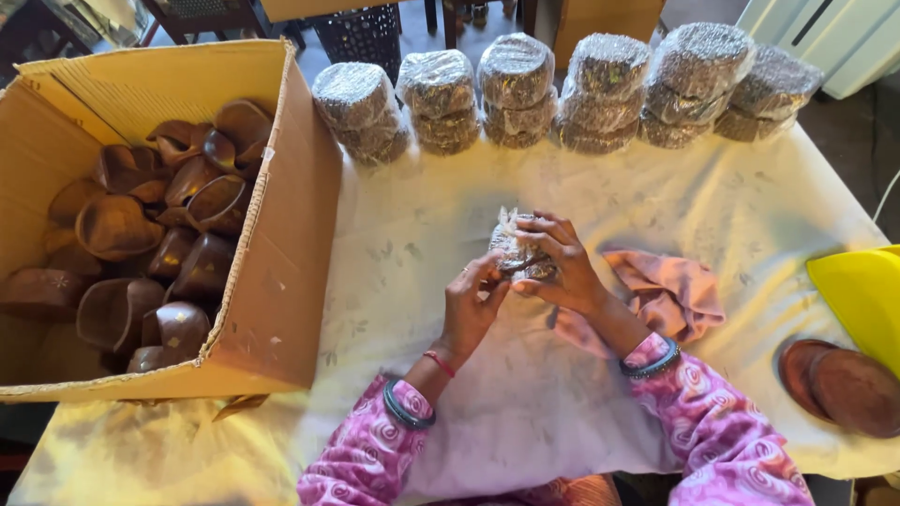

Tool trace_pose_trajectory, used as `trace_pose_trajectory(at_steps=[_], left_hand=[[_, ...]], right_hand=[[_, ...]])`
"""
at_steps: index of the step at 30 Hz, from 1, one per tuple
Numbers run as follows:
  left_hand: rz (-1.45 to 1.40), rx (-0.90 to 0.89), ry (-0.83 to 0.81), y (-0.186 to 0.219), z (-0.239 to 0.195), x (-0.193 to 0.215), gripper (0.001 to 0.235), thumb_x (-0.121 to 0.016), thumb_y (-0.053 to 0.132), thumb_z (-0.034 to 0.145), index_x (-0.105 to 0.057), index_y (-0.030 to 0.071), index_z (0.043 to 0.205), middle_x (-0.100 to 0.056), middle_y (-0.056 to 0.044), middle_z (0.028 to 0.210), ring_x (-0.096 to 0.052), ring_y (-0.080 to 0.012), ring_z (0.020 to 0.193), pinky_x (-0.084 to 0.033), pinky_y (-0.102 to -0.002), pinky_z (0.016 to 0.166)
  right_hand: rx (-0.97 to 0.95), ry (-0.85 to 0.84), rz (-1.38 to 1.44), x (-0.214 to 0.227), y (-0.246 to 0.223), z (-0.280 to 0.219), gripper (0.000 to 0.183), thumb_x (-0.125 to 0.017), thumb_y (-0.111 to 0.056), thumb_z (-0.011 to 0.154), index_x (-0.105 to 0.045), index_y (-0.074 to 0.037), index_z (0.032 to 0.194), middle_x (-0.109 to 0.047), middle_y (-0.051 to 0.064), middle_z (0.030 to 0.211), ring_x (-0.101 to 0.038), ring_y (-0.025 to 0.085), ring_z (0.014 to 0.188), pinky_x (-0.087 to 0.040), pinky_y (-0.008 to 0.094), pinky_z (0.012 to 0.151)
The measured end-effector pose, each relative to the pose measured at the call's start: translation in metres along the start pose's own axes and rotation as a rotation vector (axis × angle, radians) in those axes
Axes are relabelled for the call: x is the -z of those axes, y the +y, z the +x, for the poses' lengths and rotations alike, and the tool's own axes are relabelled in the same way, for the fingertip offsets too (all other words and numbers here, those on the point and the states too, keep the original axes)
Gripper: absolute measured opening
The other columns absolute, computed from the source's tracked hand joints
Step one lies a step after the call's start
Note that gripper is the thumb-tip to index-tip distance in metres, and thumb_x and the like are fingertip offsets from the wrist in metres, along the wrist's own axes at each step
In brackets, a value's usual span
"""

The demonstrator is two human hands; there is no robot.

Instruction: Clean and wrap small clay bowls in bubble wrap and secure them with tape for shipment.

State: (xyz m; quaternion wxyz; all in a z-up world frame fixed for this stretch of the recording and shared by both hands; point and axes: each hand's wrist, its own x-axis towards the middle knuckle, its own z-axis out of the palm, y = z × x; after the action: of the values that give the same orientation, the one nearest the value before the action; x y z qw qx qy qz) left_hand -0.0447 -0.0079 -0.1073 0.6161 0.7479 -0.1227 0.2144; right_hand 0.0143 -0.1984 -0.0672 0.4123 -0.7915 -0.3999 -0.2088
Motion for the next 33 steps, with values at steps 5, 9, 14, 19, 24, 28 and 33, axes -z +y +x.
trace_pose_trajectory(at_steps=[5,9,14,19,24,28,33], left_hand=[[0.559,-0.43,0.103,0.013,0.011,0.014,0.061,-0.089,0.022,0.076,-0.059,0.03,0.128,-0.059,-0.009,0.132,-0.058,-0.0316,0.122,-0.051,-0.044,0.102],[0.425,-0.284,-0.03,-0.012,0.019,0.023,0.068,-0.09,0.029,0.081,-0.054,0.02,0.137,-0.043,-0.015,0.162,-0.042,-0.0346,0.151,-0.043,-0.045,0.121],[0.616,-0.332,-0.369,-0.015,0.026,0.051,0.136,-0.091,0.061,0.061,-0.02,0.006,0.162,-0.019,-0.019,0.168,-0.02,-0.0393,0.157,-0.023,-0.052,0.126],[0.587,-0.434,-0.295,-0.023,0.029,0.026,0.142,-0.087,0.069,0.061,-0.009,0.007,0.162,-0.009,-0.025,0.168,-0.013,-0.043,0.156,-0.016,-0.054,0.126],[0.528,-0.529,-0.271,-0.032,0.048,0.006,0.124,-0.082,0.063,0.08,-0.012,0.008,0.167,-0.015,-0.023,0.173,-0.02,-0.0409,0.162,-0.022,-0.051,0.133],[0.401,-0.418,-0.35,-0.028,0.049,0.002,0.108,-0.08,0.057,0.081,-0.028,0.01,0.164,-0.04,-0.013,0.166,-0.034,-0.0344,0.16,-0.031,-0.05,0.132],[0.418,-0.5,-0.291,-0.009,0.051,0.003,0.106,-0.078,0.053,0.082,-0.027,0.003,0.161,-0.034,-0.021,0.165,-0.03,-0.0384,0.155,-0.03,-0.054,0.126]], right_hand=[[-0.084,0.044,0.0,-0.004,-0.002,-0.001,0.052,-0.08,-0.036,0.082,-0.069,-0.005,0.122,-0.064,0.013,0.138,-0.049,0.04,0.141,-0.038,0.049,0.118],[-0.101,0.063,0.015,-0.005,-0.001,-0.001,0.049,-0.08,-0.033,0.083,-0.068,-0.006,0.121,-0.064,0.013,0.138,-0.049,0.039,0.141,-0.039,0.048,0.117],[-0.071,0.066,-0.006,-0.007,0.0,-0.002,0.047,-0.08,-0.033,0.083,-0.07,-0.006,0.12,-0.066,0.012,0.137,-0.051,0.038,0.139,-0.039,0.049,0.117],[-0.085,0.07,-0.003,-0.008,-0.002,-0.002,0.049,-0.08,-0.034,0.082,-0.07,-0.006,0.121,-0.066,0.012,0.136,-0.05,0.039,0.139,-0.039,0.048,0.117],[-0.094,0.085,0.005,-0.008,0.003,-0.002,0.05,-0.079,-0.035,0.083,-0.07,-0.006,0.122,-0.066,0.013,0.136,-0.05,0.039,0.139,-0.039,0.049,0.117],[-0.082,0.066,0.008,-0.008,0.005,-0.004,0.053,-0.079,-0.035,0.082,-0.069,-0.004,0.124,-0.065,0.014,0.136,-0.048,0.039,0.139,-0.038,0.05,0.118],[-0.057,0.068,-0.026,-0.011,0.012,-0.007,0.055,-0.078,-0.033,0.084,-0.065,-0.005,0.129,-0.061,0.015,0.14,-0.049,0.04,0.141,-0.038,0.048,0.118]])
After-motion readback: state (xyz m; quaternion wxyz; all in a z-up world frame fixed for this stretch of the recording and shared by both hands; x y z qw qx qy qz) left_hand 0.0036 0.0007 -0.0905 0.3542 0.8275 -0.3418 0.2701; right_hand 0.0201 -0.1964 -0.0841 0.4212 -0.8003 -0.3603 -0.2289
